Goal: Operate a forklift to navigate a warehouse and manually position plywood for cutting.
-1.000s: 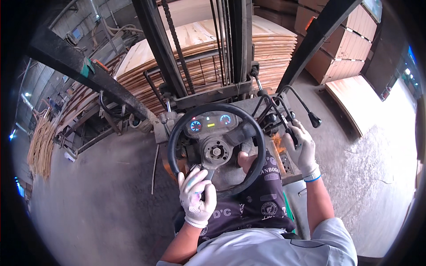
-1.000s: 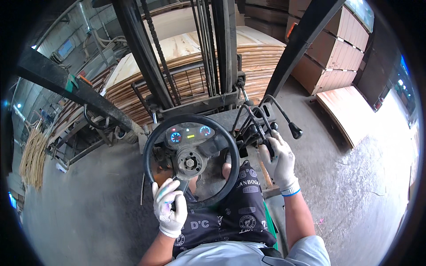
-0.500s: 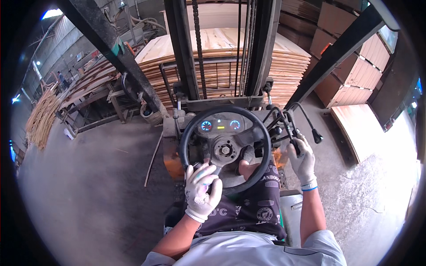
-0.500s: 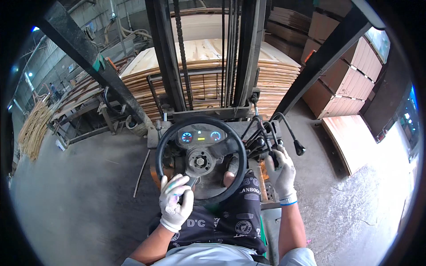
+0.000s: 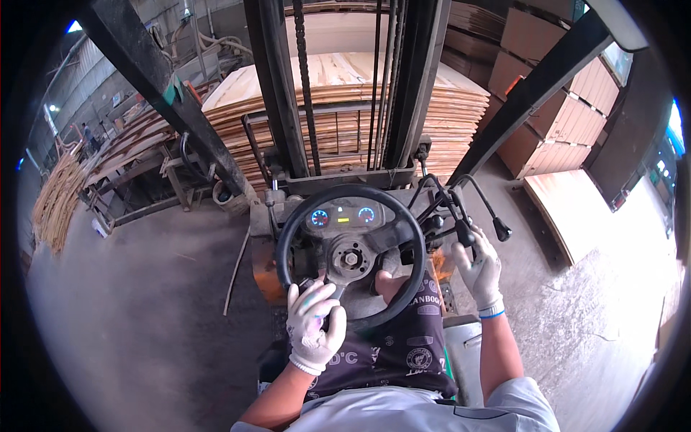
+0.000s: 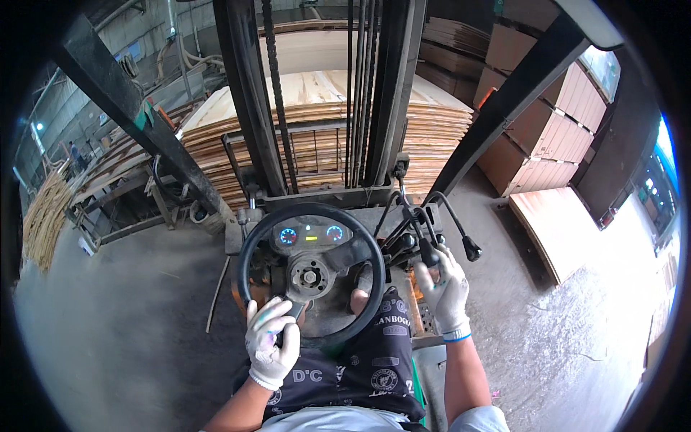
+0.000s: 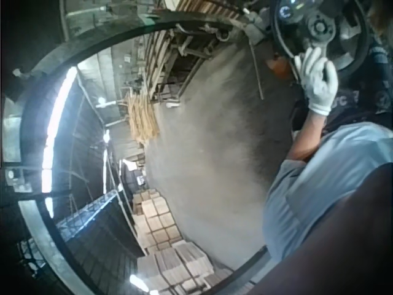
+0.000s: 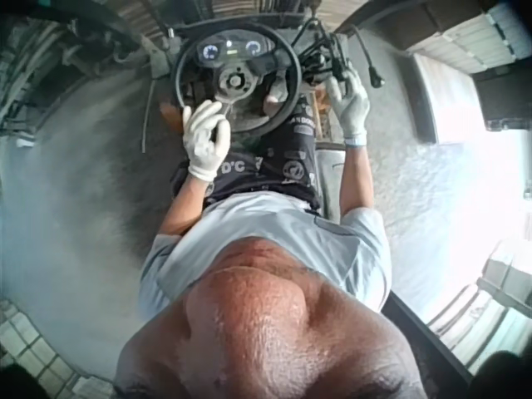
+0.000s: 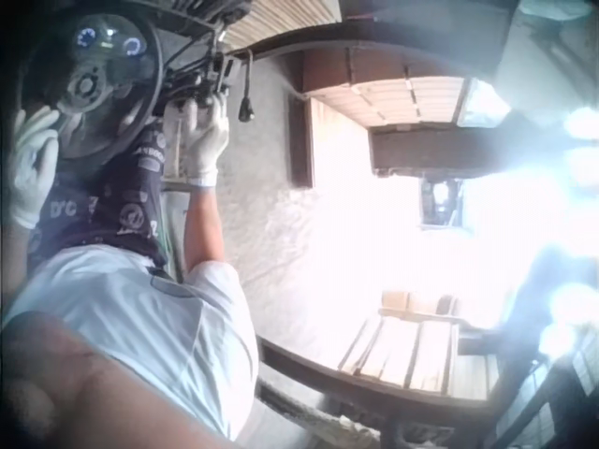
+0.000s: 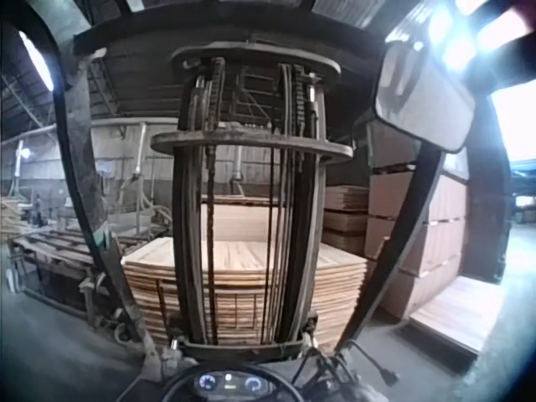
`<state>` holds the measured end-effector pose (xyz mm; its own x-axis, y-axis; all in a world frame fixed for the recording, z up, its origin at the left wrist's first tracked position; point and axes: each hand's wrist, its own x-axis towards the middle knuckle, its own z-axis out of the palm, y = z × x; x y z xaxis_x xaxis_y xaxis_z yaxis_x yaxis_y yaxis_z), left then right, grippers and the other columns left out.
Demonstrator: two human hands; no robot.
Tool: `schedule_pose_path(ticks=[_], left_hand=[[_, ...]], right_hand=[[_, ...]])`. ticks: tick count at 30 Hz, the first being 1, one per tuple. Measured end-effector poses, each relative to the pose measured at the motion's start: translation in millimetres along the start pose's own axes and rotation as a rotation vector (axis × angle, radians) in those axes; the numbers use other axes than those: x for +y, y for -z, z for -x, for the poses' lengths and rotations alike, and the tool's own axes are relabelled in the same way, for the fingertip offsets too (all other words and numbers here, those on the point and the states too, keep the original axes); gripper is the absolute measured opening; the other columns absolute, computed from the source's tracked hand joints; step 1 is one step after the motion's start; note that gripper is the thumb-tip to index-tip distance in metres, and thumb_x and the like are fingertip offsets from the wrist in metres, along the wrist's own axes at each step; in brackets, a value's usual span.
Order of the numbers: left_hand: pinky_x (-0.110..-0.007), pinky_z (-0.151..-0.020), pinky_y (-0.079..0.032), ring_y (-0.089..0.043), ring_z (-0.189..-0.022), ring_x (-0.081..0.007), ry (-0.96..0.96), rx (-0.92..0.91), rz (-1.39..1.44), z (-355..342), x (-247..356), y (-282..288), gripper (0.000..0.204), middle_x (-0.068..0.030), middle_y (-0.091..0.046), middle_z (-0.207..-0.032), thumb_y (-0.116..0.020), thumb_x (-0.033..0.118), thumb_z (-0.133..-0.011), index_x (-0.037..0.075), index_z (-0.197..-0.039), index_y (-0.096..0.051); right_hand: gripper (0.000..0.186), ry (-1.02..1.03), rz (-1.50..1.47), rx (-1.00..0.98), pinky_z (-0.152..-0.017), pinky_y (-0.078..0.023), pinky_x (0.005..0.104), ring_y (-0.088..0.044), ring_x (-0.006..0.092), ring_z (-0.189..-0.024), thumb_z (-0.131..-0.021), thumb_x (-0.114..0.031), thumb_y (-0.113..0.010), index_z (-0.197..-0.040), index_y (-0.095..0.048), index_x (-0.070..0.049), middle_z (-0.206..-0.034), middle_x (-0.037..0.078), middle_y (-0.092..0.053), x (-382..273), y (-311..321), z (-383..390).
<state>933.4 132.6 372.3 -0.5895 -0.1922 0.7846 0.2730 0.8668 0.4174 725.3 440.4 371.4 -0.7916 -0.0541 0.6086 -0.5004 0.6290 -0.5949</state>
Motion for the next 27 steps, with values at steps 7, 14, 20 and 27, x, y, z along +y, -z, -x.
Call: schedule_pose_path(ticks=[7, 14, 20, 27], left_hand=[[-0.061, -0.127, -0.039, -0.075, -0.127, -0.0343, 0.069, -0.037, -0.005, 3, 3, 0, 0.009, -0.0090, -0.081, -0.123, -0.078, 0.004, -0.093, 0.012, -0.098, -0.077], [-0.059, -0.129, -0.037, -0.075, -0.129, -0.0338, 0.066, -0.020, 0.003, 1, -1, -5, 0.013, -0.0075, -0.081, -0.125, -0.077, 0.003, -0.092, 0.012, -0.101, -0.077], [-0.057, -0.129, -0.037, -0.075, -0.127, -0.0337, 0.091, -0.048, 0.037, 0, -4, 4, 0.012, -0.0075, -0.082, -0.124, -0.077, 0.003, -0.089, 0.012, -0.098, -0.077], [-0.054, -0.125, -0.040, -0.076, -0.125, -0.0348, 0.028, -0.069, 0.053, -6, 2, 4, 0.018, -0.0086, -0.081, -0.126, -0.080, 0.004, -0.088, 0.012, -0.104, -0.074]], right_hand=[[0.063, 0.114, 0.135, -0.040, -0.111, -0.058, 0.0493, -0.073, 0.0462, -0.129, -0.090, -0.035, -0.089, -0.140, -0.073, 0.001, -0.144, 0.028, -0.073, 0, 4, -8], [0.062, 0.104, 0.073, -0.032, -0.116, -0.056, 0.0492, -0.071, 0.0461, -0.136, -0.093, -0.030, -0.085, -0.145, -0.070, 0.000, -0.147, 0.030, -0.072, 15, 2, -11], [0.053, -0.091, -0.304, 0.014, -0.118, -0.054, 0.0421, -0.067, 0.0314, -0.144, -0.113, -0.013, -0.055, -0.163, -0.056, 0.003, -0.160, 0.022, -0.065, 26, -3, 7], [0.059, -0.395, -0.489, 0.050, -0.107, -0.055, 0.0360, -0.063, 0.0164, -0.136, -0.115, -0.034, -0.066, -0.163, -0.058, -0.002, -0.154, 0.010, -0.066, 149, -115, -4]])
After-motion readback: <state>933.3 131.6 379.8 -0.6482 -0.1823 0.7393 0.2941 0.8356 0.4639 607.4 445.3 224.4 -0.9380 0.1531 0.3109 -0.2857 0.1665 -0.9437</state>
